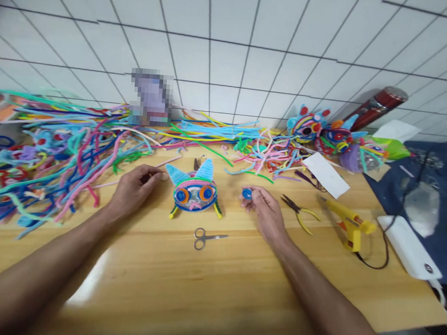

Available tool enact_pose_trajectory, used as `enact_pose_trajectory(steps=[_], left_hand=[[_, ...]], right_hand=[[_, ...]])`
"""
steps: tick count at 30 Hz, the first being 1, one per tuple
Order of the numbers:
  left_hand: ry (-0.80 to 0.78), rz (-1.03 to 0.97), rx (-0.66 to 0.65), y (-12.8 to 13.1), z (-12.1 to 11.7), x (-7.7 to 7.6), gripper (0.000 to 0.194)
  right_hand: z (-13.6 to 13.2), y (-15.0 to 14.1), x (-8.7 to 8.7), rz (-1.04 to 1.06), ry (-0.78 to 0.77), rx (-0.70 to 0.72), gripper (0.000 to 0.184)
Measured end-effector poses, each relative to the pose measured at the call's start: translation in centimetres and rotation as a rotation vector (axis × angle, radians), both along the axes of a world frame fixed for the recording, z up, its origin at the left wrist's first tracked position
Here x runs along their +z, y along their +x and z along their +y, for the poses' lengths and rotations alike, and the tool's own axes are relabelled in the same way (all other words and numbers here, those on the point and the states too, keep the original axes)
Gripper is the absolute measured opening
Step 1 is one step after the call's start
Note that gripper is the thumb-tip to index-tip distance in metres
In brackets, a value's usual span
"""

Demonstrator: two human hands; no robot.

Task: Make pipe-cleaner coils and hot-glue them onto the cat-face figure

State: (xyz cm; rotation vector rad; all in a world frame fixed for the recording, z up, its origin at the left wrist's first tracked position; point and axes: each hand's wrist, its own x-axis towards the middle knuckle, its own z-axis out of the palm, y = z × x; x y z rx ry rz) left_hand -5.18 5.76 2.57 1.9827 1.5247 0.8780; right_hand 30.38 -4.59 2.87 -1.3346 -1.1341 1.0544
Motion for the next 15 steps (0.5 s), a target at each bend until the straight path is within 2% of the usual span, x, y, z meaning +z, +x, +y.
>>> enact_pose_trajectory(steps=[3, 7, 12, 15], left_hand=[[-0.013, 0.025, -0.001, -0.1, 0.1, 0.0, 0.032], [-0.053, 0.025, 0.025, -0.1, 0.2, 0.0, 0.037], [-0.059, 0.055, 0.014, -0.2, 0.3, 0.0, 0.038], [-0.078, 0.067, 0.013, -0.3, 0.4, -0.1, 0.039]], right_hand=[[0.3, 0.0, 0.5, 0.311, -0.079, 0.019, 0.035], [0.4, 0.0, 1.0, 0.56, -0.154, 0.053, 0.035], [0.3, -0.2, 1.2, 0.66, -0.215, 0.114, 0.039], [0.2, -0.4, 1.1, 0.648, -0.211, 0.098, 0.038]])
